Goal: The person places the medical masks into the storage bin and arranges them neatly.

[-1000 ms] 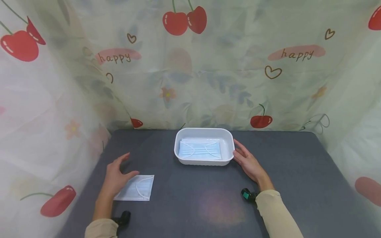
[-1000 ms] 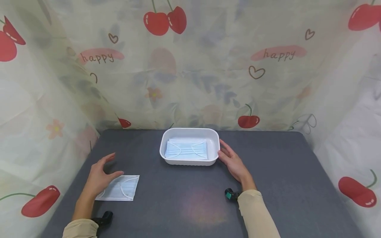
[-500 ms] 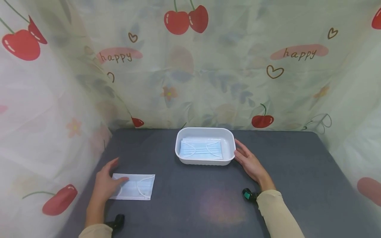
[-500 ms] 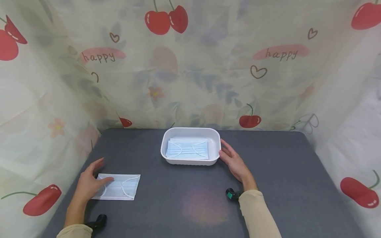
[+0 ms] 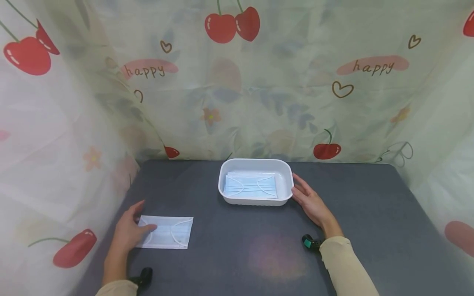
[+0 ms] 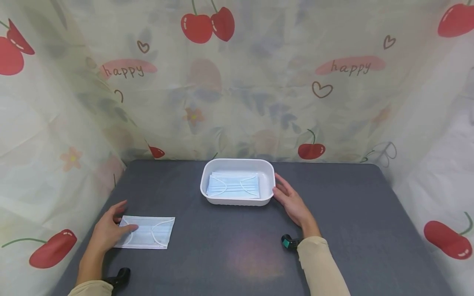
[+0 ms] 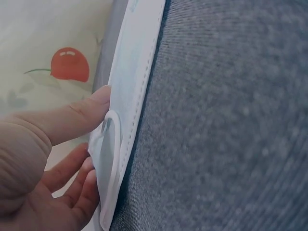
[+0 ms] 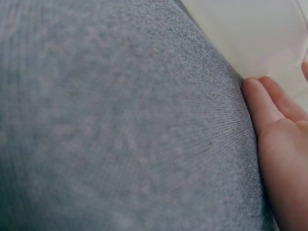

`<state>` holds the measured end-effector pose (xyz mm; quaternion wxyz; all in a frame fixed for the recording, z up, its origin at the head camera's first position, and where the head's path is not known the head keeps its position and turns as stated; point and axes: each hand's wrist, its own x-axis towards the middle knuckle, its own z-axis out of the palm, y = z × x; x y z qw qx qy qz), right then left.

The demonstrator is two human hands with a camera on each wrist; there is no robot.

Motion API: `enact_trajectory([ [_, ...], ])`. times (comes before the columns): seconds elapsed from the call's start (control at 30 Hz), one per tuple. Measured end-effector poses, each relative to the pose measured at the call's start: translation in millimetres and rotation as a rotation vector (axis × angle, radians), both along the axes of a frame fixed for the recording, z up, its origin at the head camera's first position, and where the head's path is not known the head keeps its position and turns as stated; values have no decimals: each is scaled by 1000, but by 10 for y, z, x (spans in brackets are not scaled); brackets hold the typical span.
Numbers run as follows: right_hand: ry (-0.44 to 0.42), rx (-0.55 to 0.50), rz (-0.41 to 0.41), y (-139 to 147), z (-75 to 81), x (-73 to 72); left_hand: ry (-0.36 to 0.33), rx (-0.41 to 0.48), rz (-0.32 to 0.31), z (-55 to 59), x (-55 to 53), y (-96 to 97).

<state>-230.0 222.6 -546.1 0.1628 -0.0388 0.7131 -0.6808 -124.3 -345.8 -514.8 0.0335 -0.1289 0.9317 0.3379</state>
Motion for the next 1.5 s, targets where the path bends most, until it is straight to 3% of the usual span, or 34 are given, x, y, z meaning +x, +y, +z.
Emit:
enact_trajectory([
  [0.3, 0, -12, -2, 1, 8, 7, -44, 56, 38, -1, -28, 11],
  [0.67, -12, -5, -4, -15, 23, 16, -80, 0, 6, -3, -79, 4],
  [0.83, -15, -7, -7, -9, 20, 15, -61, -22, -19, 1, -82, 39],
  [1.17, -5, -16, -16, -14, -6, 2, -16, -15, -10, 36, -99, 91],
  [1.5, -1, -20, -22, -11, -34, -12, 28, 94, 37, 25, -154, 116],
])
